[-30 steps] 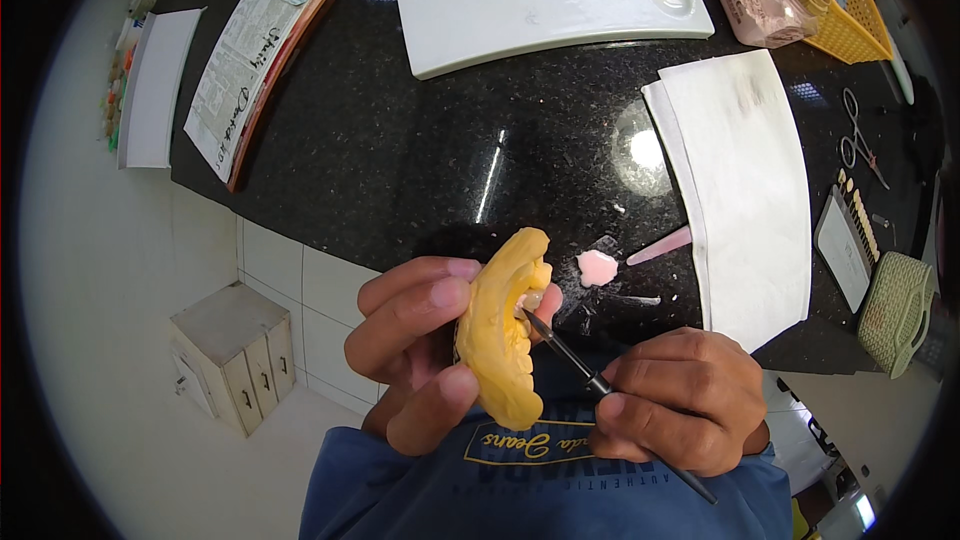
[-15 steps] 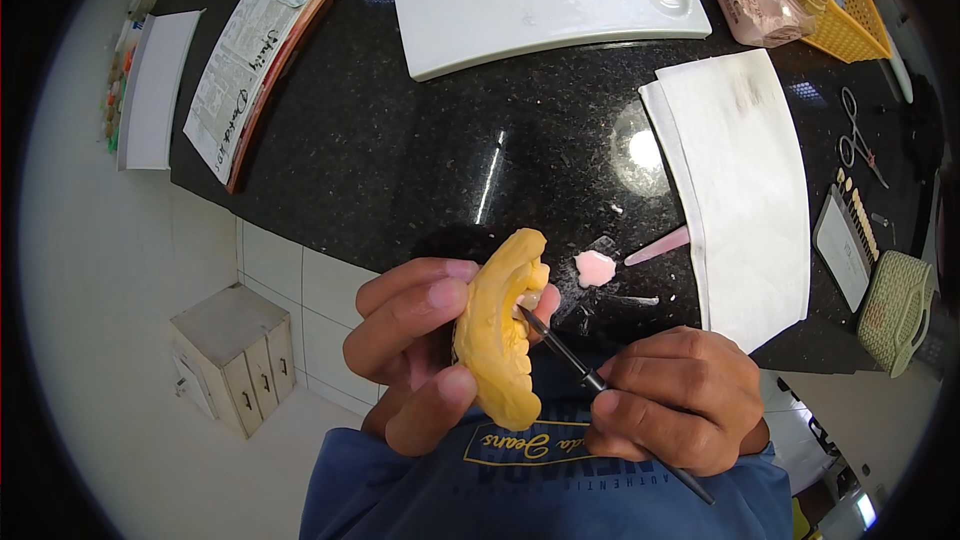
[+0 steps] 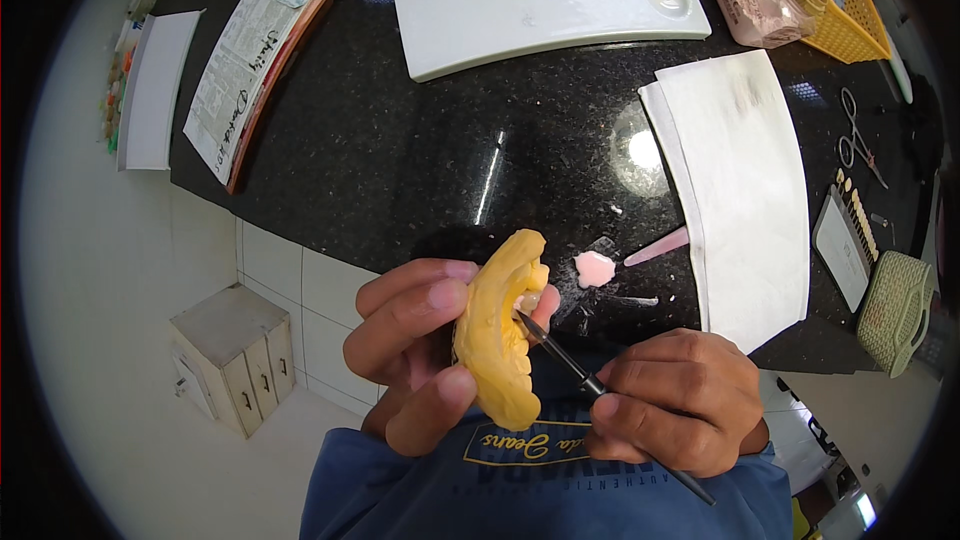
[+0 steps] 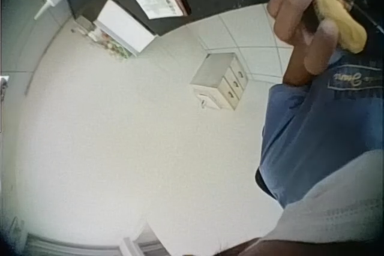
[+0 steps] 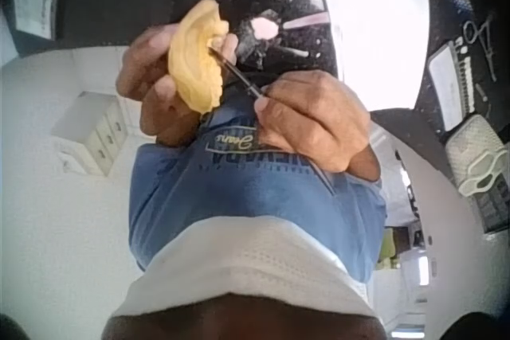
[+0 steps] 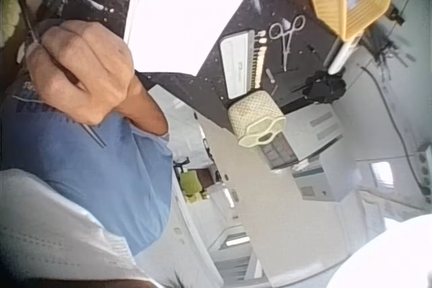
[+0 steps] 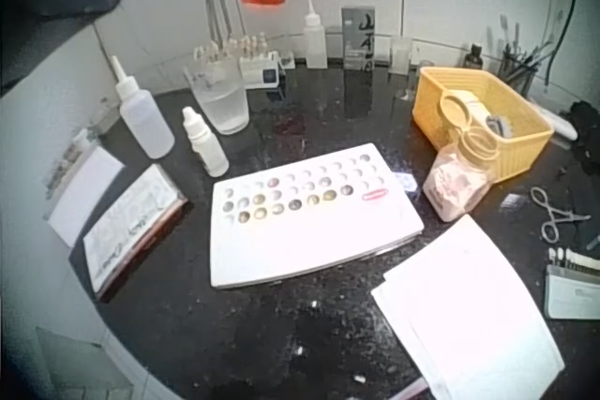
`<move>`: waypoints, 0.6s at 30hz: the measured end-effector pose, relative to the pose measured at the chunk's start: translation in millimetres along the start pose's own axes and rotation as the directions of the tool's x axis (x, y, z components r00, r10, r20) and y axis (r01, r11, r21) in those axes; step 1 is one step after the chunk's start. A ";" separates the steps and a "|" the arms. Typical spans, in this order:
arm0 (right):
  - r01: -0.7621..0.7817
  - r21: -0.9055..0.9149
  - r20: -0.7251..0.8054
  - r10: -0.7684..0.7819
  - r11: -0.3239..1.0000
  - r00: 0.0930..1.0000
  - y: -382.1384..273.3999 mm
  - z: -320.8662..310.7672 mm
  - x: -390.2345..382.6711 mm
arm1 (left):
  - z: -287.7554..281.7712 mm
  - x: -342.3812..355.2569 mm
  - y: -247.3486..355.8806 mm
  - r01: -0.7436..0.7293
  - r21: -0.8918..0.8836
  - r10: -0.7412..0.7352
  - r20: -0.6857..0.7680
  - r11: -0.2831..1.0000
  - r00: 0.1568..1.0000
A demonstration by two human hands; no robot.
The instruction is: Applying aesthetic ceramic stains to a dental prosthetic bridge model using a fine brush.
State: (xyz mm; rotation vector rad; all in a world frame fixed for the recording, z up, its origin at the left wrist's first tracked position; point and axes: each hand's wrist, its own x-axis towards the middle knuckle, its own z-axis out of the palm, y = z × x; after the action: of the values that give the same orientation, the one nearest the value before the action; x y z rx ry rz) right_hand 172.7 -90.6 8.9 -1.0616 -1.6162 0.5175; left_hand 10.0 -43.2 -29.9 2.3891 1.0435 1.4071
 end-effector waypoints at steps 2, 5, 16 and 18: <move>-0.008 -0.007 -0.014 0.008 1.000 1.000 -0.6 -0.4 -0.8 | 4.4 -0.2 0.9 0.009 -0.002 -0.009 -0.015 1.000 1.000; -0.016 -0.005 -0.065 0.016 1.000 0.998 -1.7 -6.2 -2.2 | 9.6 0.9 -1.9 -0.017 -0.007 0.016 -0.087 1.000 0.996; -0.039 -0.656 0.068 0.110 0.753 0.992 1.3 -73.3 8.4 | 0.0 -3.2 -12.3 -0.050 -0.076 0.047 -0.034 0.996 0.998; -0.050 -0.689 0.092 0.155 0.723 0.984 4.7 -66.2 22.9 | 0.5 -1.5 -8.4 0.014 -0.158 -0.023 -0.057 0.987 0.998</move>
State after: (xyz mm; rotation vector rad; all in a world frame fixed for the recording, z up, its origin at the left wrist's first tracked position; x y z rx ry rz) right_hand 235.4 -81.3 39.0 -1.7039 -1.9445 0.0353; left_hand 5.9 -37.9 -35.2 2.2344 0.9270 1.5015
